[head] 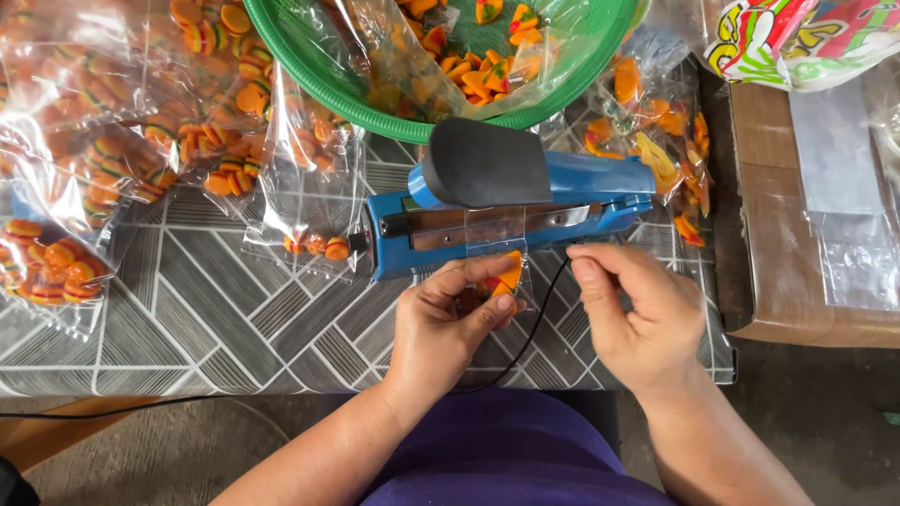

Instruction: Sealing small plastic bags containing orange snack items using a manual heat sealer and trimming them with scissors.

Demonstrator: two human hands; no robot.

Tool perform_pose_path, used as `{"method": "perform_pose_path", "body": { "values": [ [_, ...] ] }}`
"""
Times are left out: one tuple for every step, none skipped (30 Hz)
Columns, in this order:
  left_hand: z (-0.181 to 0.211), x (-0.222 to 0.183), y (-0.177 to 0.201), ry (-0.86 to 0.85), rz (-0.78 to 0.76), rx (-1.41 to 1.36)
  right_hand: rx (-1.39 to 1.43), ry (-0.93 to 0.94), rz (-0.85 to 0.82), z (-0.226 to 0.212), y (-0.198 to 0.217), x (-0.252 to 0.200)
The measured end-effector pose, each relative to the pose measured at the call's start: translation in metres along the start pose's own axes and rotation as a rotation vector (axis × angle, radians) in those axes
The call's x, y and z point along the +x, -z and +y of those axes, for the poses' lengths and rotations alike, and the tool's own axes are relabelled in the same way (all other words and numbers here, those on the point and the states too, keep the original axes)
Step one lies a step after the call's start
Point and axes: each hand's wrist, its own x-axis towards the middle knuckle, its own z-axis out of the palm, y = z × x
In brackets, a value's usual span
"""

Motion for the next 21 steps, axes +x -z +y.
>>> {"method": "perform_pose_path", "body": {
  "values": [
    [0.0, -0.001, -0.001, 0.003, 0.0, -0.001, -0.001, -0.003, -0.002, -0.001, -0.001, -0.002],
    [0.001, -0.002, -0.001, 0.003, 0.009, -0.012, -0.004, -0.06, -0.036, -0.002, -0.003, -0.004],
    [0.002, -0.004, -0.002, 0.003, 0.018, -0.024, -0.008, -0.118, -0.071, -0.003, -0.005, -0.006],
    [0.003, -0.005, -0.002, 0.005, 0.019, -0.021, -0.006, -0.12, -0.071, -0.001, -0.006, -0.006],
    [0.004, -0.006, -0.001, 0.011, 0.009, -0.011, -0.013, -0.163, -0.103, 0.0, -0.007, -0.006],
    [0.005, -0.008, -0.002, 0.018, -0.001, -0.003, -0.021, -0.206, -0.134, 0.002, -0.007, -0.006],
    [0.007, -0.011, -0.001, 0.02, -0.001, -0.001, -0.02, -0.209, -0.134, 0.001, -0.008, -0.007],
    [0.01, -0.014, -0.001, 0.041, -0.032, -0.028, 0.042, -0.398, -0.219, 0.0, -0.008, -0.009],
    [0.012, -0.017, -0.001, 0.063, -0.063, -0.054, 0.106, -0.587, -0.305, -0.001, -0.008, -0.01],
    [0.011, -0.017, -0.002, 0.066, -0.064, -0.053, 0.106, -0.59, -0.304, -0.001, -0.01, -0.009],
    [0.009, -0.018, -0.002, 0.095, -0.048, -0.085, 0.18, -0.667, -0.353, 0.0, -0.011, -0.008],
    [0.007, -0.019, -0.003, 0.125, -0.032, -0.118, 0.254, -0.744, -0.401, 0.001, -0.012, -0.008],
    [0.005, -0.02, -0.003, 0.128, -0.032, -0.118, 0.254, -0.748, -0.402, 0.001, -0.016, -0.008],
    [0.002, -0.021, -0.002, 0.126, -0.019, -0.084, 0.364, -0.789, -0.384, 0.001, -0.019, -0.008],
    [0.0, -0.021, -0.002, 0.124, -0.006, -0.049, 0.474, -0.83, -0.364, 0.001, -0.023, -0.008],
    [-0.001, -0.022, -0.001, 0.126, -0.006, -0.048, 0.475, -0.832, -0.364, 0.002, -0.025, -0.008],
    [-0.002, -0.022, -0.001, 0.105, -0.021, -0.036, 0.562, -0.84, -0.331, 0.002, -0.028, -0.009],
    [-0.003, -0.023, -0.001, 0.084, -0.037, -0.024, 0.649, -0.848, -0.296, 0.002, -0.031, -0.009],
    [-0.002, -0.023, -0.002, 0.086, -0.038, -0.022, 0.651, -0.85, -0.295, 0.004, -0.032, -0.01],
    [-0.002, -0.022, -0.002, 0.114, -0.017, -0.005, 0.66, -0.845, -0.287, 0.005, -0.033, -0.011],
    [-0.001, -0.022, -0.001, 0.141, 0.004, 0.013, 0.67, -0.841, -0.279, 0.006, -0.034, -0.011]
  ]
}}
